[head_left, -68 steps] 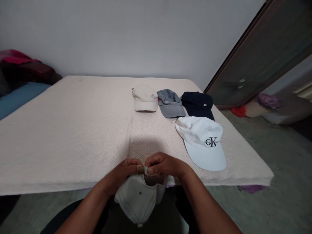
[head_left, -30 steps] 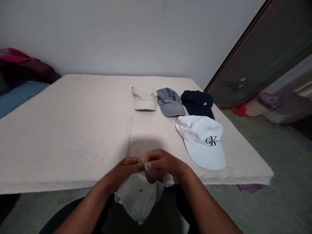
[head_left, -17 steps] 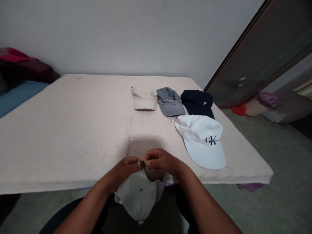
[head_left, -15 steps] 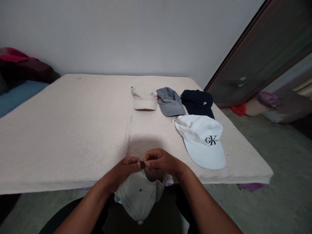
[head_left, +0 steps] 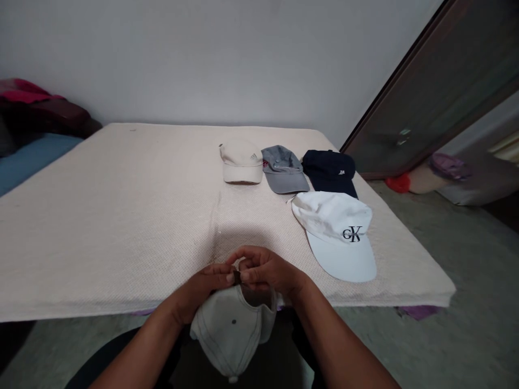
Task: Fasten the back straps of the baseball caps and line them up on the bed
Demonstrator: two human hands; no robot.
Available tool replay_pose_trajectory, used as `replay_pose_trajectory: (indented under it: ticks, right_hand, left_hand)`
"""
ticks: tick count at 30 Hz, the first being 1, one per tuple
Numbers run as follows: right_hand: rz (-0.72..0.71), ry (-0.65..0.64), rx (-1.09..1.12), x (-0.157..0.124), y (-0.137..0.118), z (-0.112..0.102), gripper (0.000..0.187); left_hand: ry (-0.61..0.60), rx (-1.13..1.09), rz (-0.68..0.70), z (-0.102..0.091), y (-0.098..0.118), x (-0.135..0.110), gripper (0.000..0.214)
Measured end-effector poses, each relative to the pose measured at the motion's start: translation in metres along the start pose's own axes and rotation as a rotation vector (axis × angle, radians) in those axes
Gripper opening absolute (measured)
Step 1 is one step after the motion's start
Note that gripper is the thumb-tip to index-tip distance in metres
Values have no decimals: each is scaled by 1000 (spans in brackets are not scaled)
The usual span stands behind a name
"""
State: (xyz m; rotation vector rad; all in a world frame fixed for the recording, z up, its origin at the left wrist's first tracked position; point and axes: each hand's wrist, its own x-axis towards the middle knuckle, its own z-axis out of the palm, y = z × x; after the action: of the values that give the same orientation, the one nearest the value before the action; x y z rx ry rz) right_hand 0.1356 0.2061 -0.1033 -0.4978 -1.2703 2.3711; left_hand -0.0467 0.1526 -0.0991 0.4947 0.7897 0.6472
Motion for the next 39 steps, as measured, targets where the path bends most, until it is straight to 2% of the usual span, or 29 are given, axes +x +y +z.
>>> replay_pose_trajectory:
  ticks: [3, 8, 12, 17, 23, 30, 34, 39]
  right_hand:
    - [-11, 23, -37, 1, 1, 0, 33]
    - [-10, 177, -165, -7, -5, -7, 30]
    - [11, 210, -185, -12, -7, -11, 26]
    - [50, 169, -134, -10, -3, -9, 23]
    - [12, 136, -70, -8, -5, -4, 22]
    - [30, 170, -71, -4, 0, 0, 24]
    - [56, 166, -92, -2, 2, -2, 25]
    - [50, 200, -104, 1, 1, -2, 23]
  left_hand:
    - [13, -10, 26, 0, 0, 0, 15]
    - [19, -100, 103, 3, 7, 0, 13]
    - [78, -117, 128, 0, 10, -1, 16]
    - [27, -110, 105, -5, 5, 1, 8]
    - [101, -72, 109, -2, 6, 0, 13]
    - [143, 146, 68, 5, 6, 1, 17]
    - [143, 170, 56, 5, 5, 1, 19]
    - [204, 161, 53, 3, 5, 1, 17]
